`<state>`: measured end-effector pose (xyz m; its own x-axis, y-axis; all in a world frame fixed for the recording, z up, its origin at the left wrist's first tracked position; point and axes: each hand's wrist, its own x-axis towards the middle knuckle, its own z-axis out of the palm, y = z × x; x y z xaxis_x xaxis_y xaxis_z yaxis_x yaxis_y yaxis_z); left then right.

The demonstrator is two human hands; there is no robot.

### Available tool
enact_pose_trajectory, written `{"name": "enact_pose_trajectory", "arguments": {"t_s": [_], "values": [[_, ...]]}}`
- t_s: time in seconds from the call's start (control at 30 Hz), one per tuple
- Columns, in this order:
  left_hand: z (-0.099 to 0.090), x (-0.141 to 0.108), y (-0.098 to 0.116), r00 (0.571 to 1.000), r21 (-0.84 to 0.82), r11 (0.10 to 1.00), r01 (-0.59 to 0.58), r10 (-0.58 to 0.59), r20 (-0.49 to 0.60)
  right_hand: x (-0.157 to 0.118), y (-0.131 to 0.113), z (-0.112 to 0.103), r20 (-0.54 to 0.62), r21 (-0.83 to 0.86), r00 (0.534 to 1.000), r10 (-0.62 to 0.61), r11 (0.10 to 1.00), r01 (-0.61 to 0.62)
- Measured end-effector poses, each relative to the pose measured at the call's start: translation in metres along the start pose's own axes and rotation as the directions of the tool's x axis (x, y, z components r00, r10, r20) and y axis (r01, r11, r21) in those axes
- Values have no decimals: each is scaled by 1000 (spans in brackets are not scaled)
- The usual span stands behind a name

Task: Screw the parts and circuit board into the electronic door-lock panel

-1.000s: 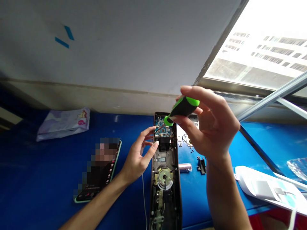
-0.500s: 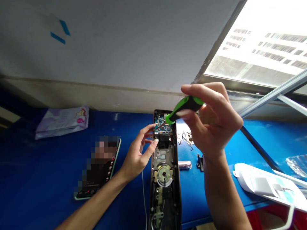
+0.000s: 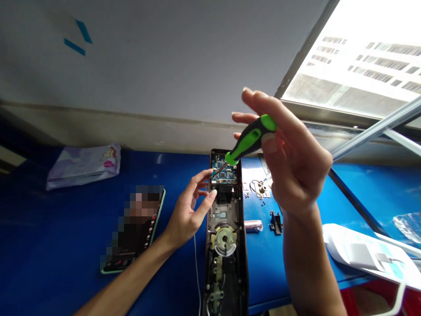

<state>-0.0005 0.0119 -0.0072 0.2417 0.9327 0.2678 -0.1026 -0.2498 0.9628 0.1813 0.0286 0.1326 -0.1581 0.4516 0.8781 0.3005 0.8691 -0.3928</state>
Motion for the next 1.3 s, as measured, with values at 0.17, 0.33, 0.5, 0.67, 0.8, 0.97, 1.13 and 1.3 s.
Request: {"name": "enact_pose_trajectory", "arguments": {"t_s": [0.17,0.33,0.5,0.67,0.8,0.97,1.13,1.3], "values": [[0,0,0,1000,24,1000,-9,9,-10,0,-4,-1,-150,-82,986,-67,995,55],[0,0,0,1000,19,1000,-3,3,-4,-1,-9,1,-49,-98,996,70,992,-75],[0,-1,1,1000,33,999,-8,8,-10,-2,-4,5,-97,-28,993,-71,997,68],[0,-1,1,1000,29,1000,1,-1,-6,-1,-13,7,-100,-143,995,28,989,-42],[1,0,2,1000,23,1000,0,0,-9,-4,-16,8,-12,-119,996,87,989,-88],[1,-1,2,1000,34,999,-4,5,-17,-3,-8,7,-121,-216,992,-43,976,16],[1,-1,2,1000,20,1000,2,-1,-20,-3,-5,6,3,-57,998,57,997,-57],[1,-1,2,1000,25,1000,-3,3,-12,-7,-2,6,-11,-122,998,55,991,-56]]}}
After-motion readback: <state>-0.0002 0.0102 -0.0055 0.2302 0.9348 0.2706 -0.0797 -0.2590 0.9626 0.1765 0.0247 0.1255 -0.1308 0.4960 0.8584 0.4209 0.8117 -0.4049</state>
